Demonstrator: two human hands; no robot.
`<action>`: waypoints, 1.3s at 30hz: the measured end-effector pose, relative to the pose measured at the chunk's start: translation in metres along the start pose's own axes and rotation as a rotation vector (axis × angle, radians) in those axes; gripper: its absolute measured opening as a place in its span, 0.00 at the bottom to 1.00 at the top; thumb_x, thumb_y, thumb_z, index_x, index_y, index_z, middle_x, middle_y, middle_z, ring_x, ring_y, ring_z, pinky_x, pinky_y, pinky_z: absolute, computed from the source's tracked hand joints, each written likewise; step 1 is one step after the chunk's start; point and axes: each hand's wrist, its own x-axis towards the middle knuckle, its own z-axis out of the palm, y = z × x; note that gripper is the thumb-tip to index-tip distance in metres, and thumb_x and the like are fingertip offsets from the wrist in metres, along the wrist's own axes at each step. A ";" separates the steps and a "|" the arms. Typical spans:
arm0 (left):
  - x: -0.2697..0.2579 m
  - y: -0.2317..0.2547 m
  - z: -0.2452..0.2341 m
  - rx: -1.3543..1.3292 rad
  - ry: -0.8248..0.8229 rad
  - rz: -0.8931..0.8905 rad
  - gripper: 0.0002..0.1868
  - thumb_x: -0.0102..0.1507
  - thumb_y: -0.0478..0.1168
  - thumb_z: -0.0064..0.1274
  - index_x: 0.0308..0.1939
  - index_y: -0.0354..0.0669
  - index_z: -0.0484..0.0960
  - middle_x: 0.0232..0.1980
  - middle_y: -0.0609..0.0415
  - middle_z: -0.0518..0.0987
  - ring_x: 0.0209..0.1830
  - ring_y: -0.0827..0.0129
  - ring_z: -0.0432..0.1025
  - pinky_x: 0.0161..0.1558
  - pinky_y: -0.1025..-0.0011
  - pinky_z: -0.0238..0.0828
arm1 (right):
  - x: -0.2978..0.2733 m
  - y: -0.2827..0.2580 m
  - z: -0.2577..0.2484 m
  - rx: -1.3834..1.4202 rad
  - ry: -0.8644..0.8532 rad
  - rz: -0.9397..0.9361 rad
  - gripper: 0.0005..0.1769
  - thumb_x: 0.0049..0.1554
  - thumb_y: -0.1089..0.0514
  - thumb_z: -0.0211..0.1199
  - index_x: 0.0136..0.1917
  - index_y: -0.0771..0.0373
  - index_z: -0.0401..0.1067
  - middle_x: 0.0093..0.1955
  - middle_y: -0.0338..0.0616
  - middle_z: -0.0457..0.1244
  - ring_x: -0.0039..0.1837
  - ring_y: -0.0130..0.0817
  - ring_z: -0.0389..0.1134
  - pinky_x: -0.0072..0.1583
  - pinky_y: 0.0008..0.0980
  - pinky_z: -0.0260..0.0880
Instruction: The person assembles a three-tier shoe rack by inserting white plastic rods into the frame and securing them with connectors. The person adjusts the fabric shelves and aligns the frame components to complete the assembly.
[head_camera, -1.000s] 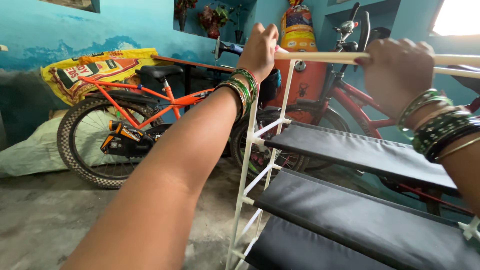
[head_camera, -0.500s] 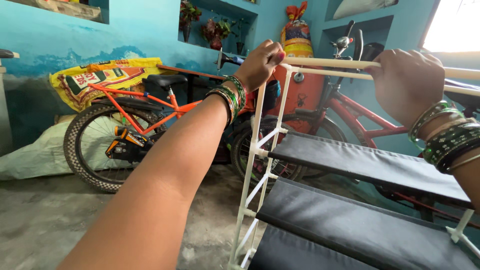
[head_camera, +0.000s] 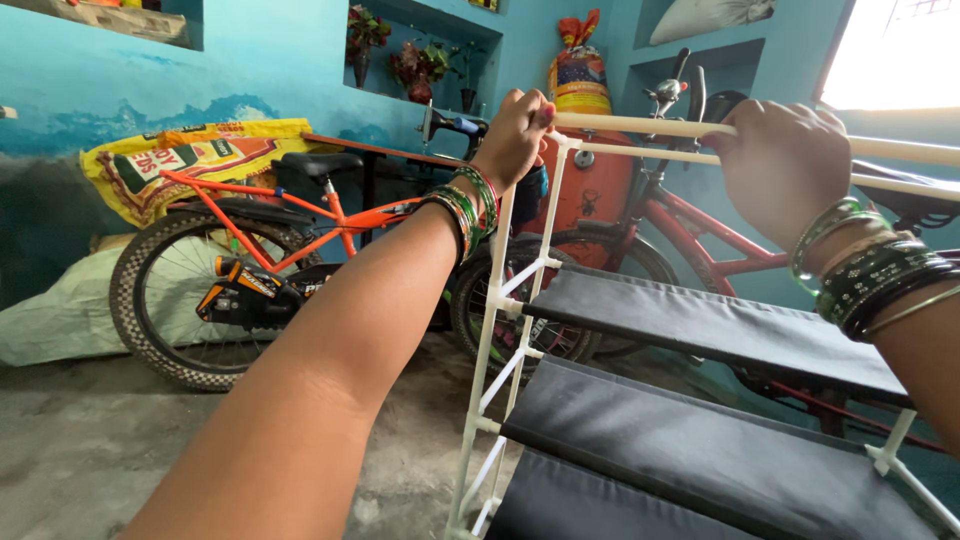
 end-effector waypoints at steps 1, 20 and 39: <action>0.000 -0.003 0.003 0.048 0.042 0.036 0.17 0.76 0.47 0.39 0.39 0.38 0.73 0.43 0.50 0.68 0.32 0.71 0.70 0.36 0.71 0.74 | -0.001 0.000 0.002 -0.005 0.023 -0.016 0.22 0.72 0.42 0.61 0.44 0.58 0.77 0.35 0.40 0.67 0.46 0.39 0.69 0.59 0.44 0.66; -0.009 0.006 0.002 -0.004 0.070 0.032 0.17 0.76 0.47 0.37 0.42 0.39 0.73 0.42 0.49 0.69 0.32 0.66 0.70 0.39 0.66 0.71 | -0.002 -0.031 0.008 0.117 0.049 0.000 0.13 0.74 0.51 0.58 0.49 0.57 0.76 0.44 0.38 0.68 0.55 0.41 0.68 0.63 0.47 0.59; -0.004 -0.005 0.005 -0.088 0.023 -0.007 0.16 0.76 0.47 0.38 0.41 0.39 0.70 0.44 0.52 0.67 0.27 0.73 0.68 0.30 0.72 0.72 | 0.001 -0.026 0.012 0.155 0.074 0.007 0.12 0.73 0.52 0.57 0.50 0.56 0.77 0.45 0.38 0.68 0.56 0.41 0.68 0.63 0.48 0.60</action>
